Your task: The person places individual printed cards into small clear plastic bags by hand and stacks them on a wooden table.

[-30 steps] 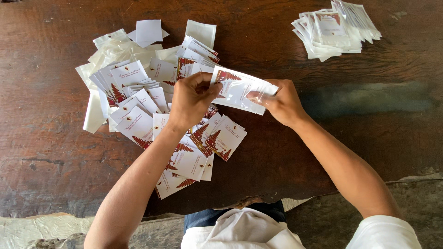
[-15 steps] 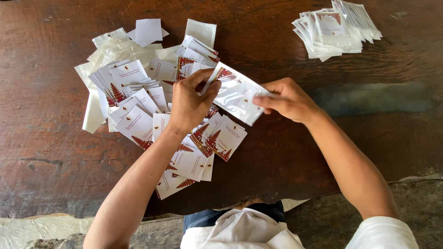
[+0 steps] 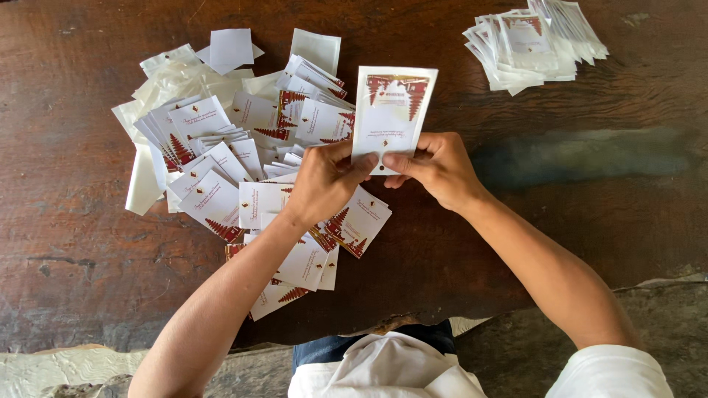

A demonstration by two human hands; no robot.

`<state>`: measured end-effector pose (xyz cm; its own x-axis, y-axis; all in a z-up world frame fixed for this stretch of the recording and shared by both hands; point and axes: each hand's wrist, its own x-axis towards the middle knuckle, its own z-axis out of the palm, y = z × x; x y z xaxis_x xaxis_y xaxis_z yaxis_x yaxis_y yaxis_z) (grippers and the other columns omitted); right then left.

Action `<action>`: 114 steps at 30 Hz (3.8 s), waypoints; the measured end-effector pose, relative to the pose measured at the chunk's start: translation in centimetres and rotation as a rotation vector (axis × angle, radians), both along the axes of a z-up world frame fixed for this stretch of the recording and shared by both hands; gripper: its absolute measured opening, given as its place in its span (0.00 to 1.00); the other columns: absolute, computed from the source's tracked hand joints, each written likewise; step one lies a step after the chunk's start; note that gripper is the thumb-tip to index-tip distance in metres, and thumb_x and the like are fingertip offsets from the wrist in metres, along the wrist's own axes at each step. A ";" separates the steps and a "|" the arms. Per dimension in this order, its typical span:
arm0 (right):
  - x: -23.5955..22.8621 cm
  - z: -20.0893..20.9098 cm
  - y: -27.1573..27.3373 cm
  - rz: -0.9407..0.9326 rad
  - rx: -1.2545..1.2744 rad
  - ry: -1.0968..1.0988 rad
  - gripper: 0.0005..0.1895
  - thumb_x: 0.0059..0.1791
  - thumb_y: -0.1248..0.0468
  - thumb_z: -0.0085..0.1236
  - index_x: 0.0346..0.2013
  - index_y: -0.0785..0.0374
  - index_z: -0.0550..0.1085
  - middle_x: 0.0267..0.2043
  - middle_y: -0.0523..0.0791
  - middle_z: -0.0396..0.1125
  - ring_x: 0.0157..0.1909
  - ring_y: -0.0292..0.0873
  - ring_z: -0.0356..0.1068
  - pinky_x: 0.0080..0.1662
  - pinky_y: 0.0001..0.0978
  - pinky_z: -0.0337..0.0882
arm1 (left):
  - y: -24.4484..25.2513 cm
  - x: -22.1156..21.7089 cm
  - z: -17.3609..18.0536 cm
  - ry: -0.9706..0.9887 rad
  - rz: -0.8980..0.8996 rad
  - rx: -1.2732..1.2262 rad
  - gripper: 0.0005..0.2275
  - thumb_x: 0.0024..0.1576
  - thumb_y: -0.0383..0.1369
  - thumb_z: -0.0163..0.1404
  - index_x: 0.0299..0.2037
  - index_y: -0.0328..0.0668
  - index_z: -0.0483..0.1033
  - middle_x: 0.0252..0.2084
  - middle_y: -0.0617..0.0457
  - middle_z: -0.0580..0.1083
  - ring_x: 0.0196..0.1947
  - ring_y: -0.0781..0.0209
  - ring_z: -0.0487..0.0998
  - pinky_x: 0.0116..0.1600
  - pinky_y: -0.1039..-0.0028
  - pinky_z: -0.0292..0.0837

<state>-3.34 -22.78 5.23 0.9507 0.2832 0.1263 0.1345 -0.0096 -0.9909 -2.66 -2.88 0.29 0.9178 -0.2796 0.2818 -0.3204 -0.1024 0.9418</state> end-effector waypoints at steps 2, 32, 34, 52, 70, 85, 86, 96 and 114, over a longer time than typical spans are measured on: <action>0.5 -0.2 -0.4 0.003 -0.019 -0.003 0.12 0.48 0.67 0.67 0.34 0.77 0.77 0.27 0.55 0.73 0.28 0.47 0.78 0.33 0.39 0.84 | -0.1 -0.6 1.1 0.021 -0.002 -0.002 0.07 0.61 0.28 0.52 0.41 0.32 0.82 0.27 0.44 0.80 0.28 0.58 0.82 0.39 0.70 0.78; 11.6 -5.0 -25.7 -0.788 -0.548 -0.009 0.22 0.65 0.55 0.50 0.29 0.62 0.70 0.25 0.43 0.65 0.24 0.37 0.62 0.34 0.32 0.61 | 2.5 2.6 1.7 -0.051 0.202 0.200 0.09 0.64 0.31 0.50 0.34 0.37 0.80 0.28 0.51 0.81 0.24 0.66 0.80 0.26 0.79 0.74; 11.6 -7.8 -27.5 -0.801 -0.913 -0.179 0.29 0.67 0.53 0.47 0.24 0.63 0.70 0.23 0.45 0.70 0.27 0.44 0.71 0.44 0.42 0.71 | 3.0 2.3 1.8 -0.060 0.226 0.204 0.09 0.65 0.31 0.49 0.36 0.37 0.80 0.28 0.51 0.80 0.23 0.66 0.80 0.26 0.80 0.74; 13.9 -6.7 2.4 -0.342 -0.520 -0.512 0.11 0.45 0.64 0.65 0.43 0.58 0.81 0.32 0.48 0.76 0.33 0.50 0.77 0.34 0.40 0.75 | 9.6 6.4 1.4 -0.230 0.670 -0.151 0.13 0.69 0.30 0.47 0.31 0.39 0.77 0.17 0.54 0.67 0.18 0.68 0.67 0.28 0.79 0.62; 21.0 -4.7 16.2 0.206 -0.855 -0.493 0.10 0.43 0.61 0.61 0.38 0.48 0.83 0.38 0.39 0.76 0.51 0.48 0.70 0.59 0.44 0.68 | 11.5 6.6 2.0 -0.247 0.775 -0.089 0.13 0.68 0.29 0.46 0.31 0.36 0.75 0.23 0.48 0.70 0.21 0.64 0.62 0.29 0.77 0.58; 17.6 2.5 10.5 0.142 -0.466 -0.706 0.04 0.51 0.68 0.63 0.40 0.65 0.81 0.43 0.49 0.77 0.43 0.43 0.76 0.46 0.33 0.75 | 11.6 6.9 1.0 -0.322 0.736 0.049 0.15 0.66 0.36 0.46 0.25 0.41 0.69 0.26 0.55 0.75 0.22 0.68 0.64 0.28 0.73 0.54; 17.2 2.8 9.9 0.113 -0.406 -0.771 0.04 0.52 0.70 0.62 0.41 0.68 0.79 0.43 0.51 0.76 0.44 0.45 0.75 0.47 0.35 0.75 | 11.6 6.9 0.9 -0.330 0.729 0.058 0.15 0.66 0.35 0.47 0.26 0.42 0.70 0.24 0.56 0.73 0.20 0.69 0.62 0.28 0.73 0.53; 10.4 3.4 2.9 0.087 -0.402 -0.439 0.07 0.53 0.68 0.61 0.45 0.65 0.77 0.42 0.48 0.74 0.39 0.40 0.71 0.41 0.25 0.72 | 9.7 5.8 2.1 -0.540 0.498 0.241 0.12 0.68 0.31 0.45 0.33 0.37 0.73 0.22 0.55 0.68 0.18 0.67 0.61 0.24 0.71 0.51; 9.7 -2.9 -2.3 -0.182 -0.150 -0.116 0.07 0.53 0.65 0.65 0.45 0.62 0.79 0.35 0.42 0.72 0.37 0.29 0.68 0.40 0.17 0.72 | 2.6 2.3 2.7 -1.198 0.137 0.650 0.15 0.53 0.42 0.65 0.43 0.41 0.81 0.48 0.44 0.72 0.45 0.49 0.74 0.47 0.68 0.68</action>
